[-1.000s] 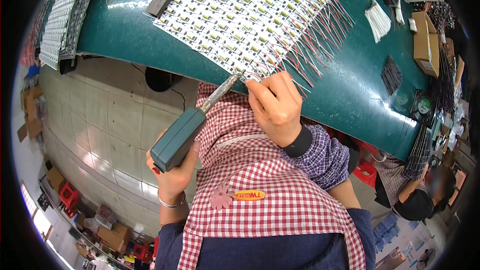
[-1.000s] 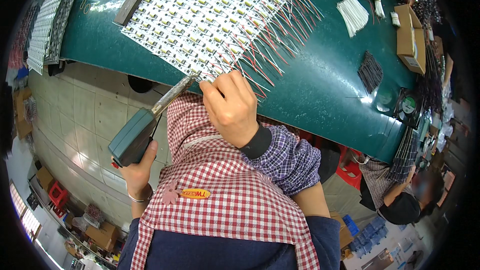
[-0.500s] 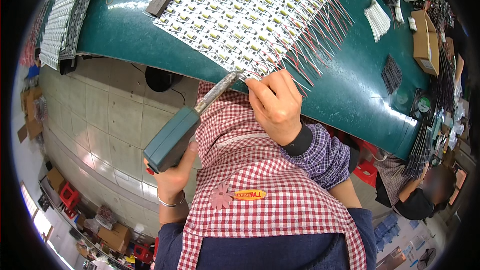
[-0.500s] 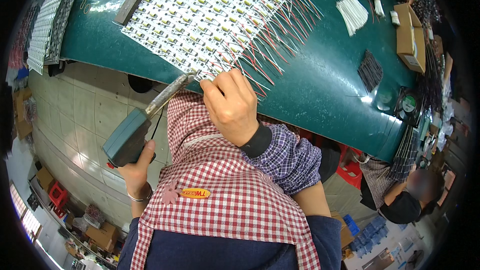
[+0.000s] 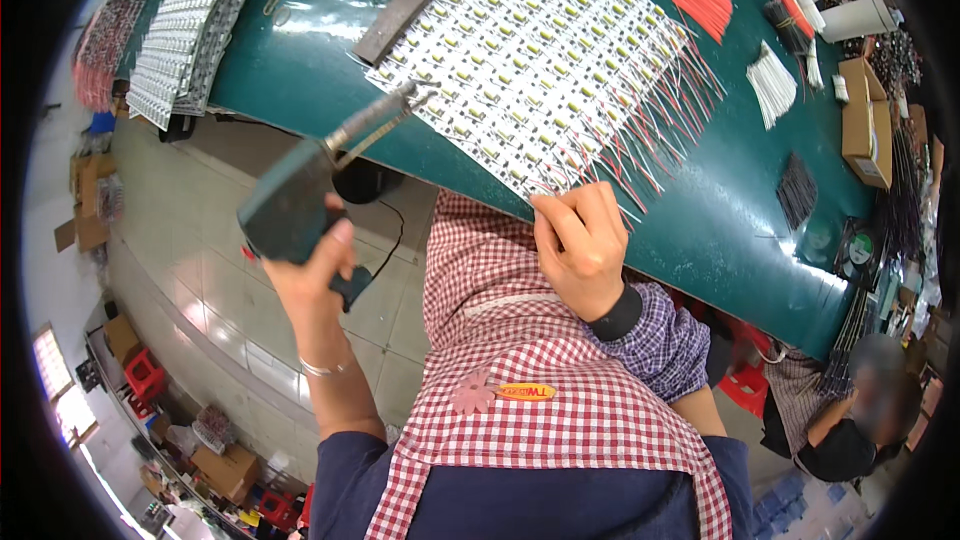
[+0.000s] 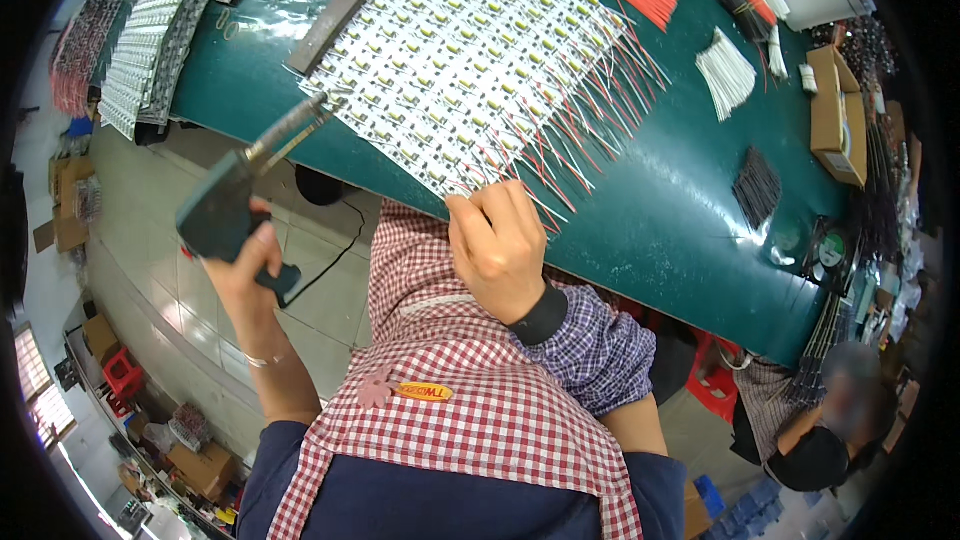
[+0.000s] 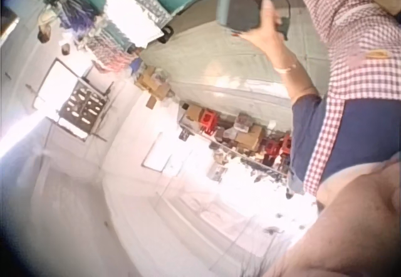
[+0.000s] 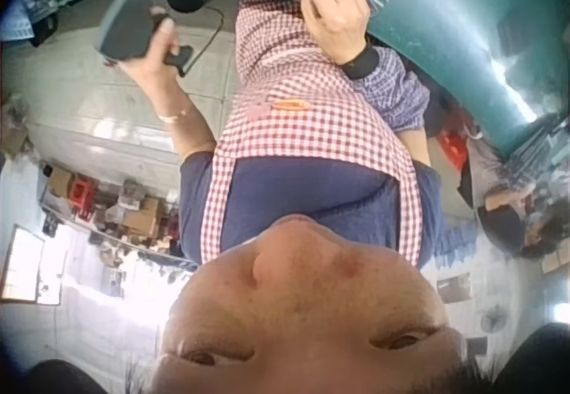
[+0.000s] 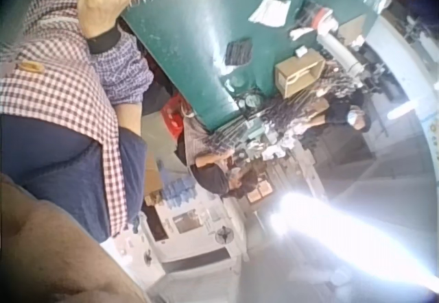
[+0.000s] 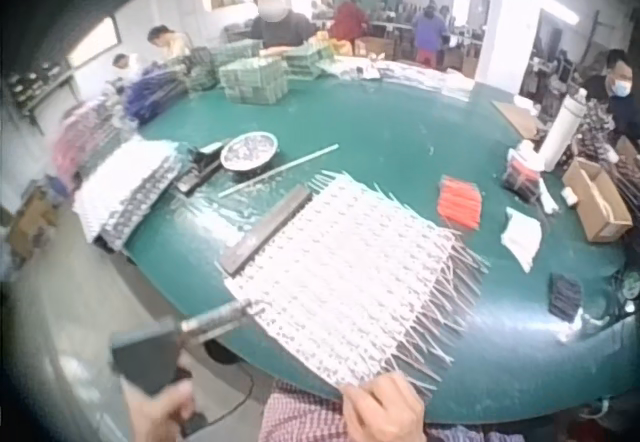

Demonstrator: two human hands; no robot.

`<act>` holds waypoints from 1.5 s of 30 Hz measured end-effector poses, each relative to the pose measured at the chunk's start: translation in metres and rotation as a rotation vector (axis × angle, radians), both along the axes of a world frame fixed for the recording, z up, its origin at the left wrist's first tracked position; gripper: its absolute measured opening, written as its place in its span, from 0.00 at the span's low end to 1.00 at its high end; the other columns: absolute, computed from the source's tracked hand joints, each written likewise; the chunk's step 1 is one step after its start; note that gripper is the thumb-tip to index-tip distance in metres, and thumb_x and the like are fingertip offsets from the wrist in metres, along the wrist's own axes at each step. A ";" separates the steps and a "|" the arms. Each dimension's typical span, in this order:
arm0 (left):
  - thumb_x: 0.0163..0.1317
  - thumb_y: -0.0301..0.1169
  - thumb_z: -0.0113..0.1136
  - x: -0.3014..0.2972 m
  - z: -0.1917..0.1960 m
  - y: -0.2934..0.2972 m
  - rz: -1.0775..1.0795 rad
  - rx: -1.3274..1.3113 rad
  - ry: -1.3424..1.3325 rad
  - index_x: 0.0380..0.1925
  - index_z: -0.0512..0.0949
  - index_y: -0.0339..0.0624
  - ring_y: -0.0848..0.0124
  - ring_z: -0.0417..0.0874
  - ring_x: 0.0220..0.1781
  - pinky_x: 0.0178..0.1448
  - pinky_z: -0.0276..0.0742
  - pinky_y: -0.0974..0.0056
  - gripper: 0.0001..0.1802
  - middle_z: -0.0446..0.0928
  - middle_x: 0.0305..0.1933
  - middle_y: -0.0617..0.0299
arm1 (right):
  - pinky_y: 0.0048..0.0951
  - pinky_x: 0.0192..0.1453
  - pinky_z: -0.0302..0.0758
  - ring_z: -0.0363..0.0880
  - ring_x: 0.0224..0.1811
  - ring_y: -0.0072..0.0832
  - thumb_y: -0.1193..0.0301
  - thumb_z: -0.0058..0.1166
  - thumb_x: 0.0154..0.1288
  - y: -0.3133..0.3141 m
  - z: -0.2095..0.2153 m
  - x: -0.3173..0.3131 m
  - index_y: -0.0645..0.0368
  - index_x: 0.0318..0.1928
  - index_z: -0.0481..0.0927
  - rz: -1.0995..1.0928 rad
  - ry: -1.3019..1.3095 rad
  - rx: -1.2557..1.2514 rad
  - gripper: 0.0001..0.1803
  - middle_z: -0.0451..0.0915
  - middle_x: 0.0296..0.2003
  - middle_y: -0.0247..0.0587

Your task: The person solders wires onto a circuit board panel using a soldering gun and checks the rows across the panel using a thin rod.

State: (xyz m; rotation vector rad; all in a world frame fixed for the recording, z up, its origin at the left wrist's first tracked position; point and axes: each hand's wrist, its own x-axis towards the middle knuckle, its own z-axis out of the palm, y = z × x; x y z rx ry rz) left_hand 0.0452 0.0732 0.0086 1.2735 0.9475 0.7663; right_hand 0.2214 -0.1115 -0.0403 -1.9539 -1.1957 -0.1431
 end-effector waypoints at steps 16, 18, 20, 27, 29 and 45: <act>0.72 0.33 0.57 0.055 -0.069 0.242 -0.405 -0.577 -0.050 0.45 0.80 0.32 0.78 0.73 0.21 0.20 0.67 0.76 0.13 0.83 0.35 0.55 | 0.34 0.37 0.71 0.75 0.33 0.35 0.82 0.64 0.55 -0.195 0.037 0.136 0.62 0.33 0.84 -0.717 -0.080 -0.035 0.05 0.77 0.28 0.39; 0.72 0.33 0.57 0.065 -0.062 0.242 -0.405 -0.588 -0.020 0.45 0.80 0.32 0.78 0.75 0.22 0.20 0.70 0.76 0.13 0.83 0.33 0.56 | 0.34 0.38 0.72 0.75 0.34 0.35 0.82 0.64 0.55 -0.212 0.038 0.141 0.62 0.33 0.84 -0.692 -0.083 -0.088 0.05 0.77 0.29 0.39; 0.71 0.36 0.60 0.071 -0.053 0.237 -0.360 -0.521 0.129 0.44 0.80 0.35 0.78 0.78 0.23 0.22 0.74 0.76 0.14 0.83 0.32 0.59 | 0.33 0.39 0.73 0.76 0.35 0.35 0.81 0.65 0.53 -0.224 0.041 0.145 0.62 0.32 0.84 -0.631 -0.069 -0.152 0.05 0.78 0.29 0.38; 0.67 0.40 0.64 0.057 -0.022 0.215 -0.233 -0.346 0.326 0.35 0.79 0.41 0.76 0.78 0.23 0.23 0.75 0.74 0.13 0.79 0.27 0.62 | 0.33 0.42 0.74 0.78 0.38 0.36 0.82 0.67 0.50 -0.235 0.038 0.139 0.62 0.33 0.85 -0.364 0.157 -0.207 0.08 0.81 0.31 0.39; 0.65 0.40 0.67 0.070 -0.013 0.195 -0.221 -0.347 0.382 0.33 0.77 0.41 0.72 0.78 0.22 0.24 0.78 0.67 0.15 0.76 0.25 0.61 | 0.34 0.44 0.74 0.77 0.41 0.37 0.82 0.67 0.51 -0.235 0.044 0.138 0.62 0.35 0.85 -0.424 0.078 -0.245 0.10 0.79 0.36 0.41; 0.62 0.58 0.64 0.094 0.023 0.201 -0.444 0.229 1.076 0.20 0.75 0.35 0.73 0.78 0.18 0.20 0.75 0.68 0.33 0.74 0.20 0.60 | 0.37 0.43 0.72 0.75 0.40 0.39 0.86 0.63 0.56 -0.194 0.031 0.150 0.65 0.36 0.81 -0.602 -0.287 -0.197 0.08 0.75 0.35 0.44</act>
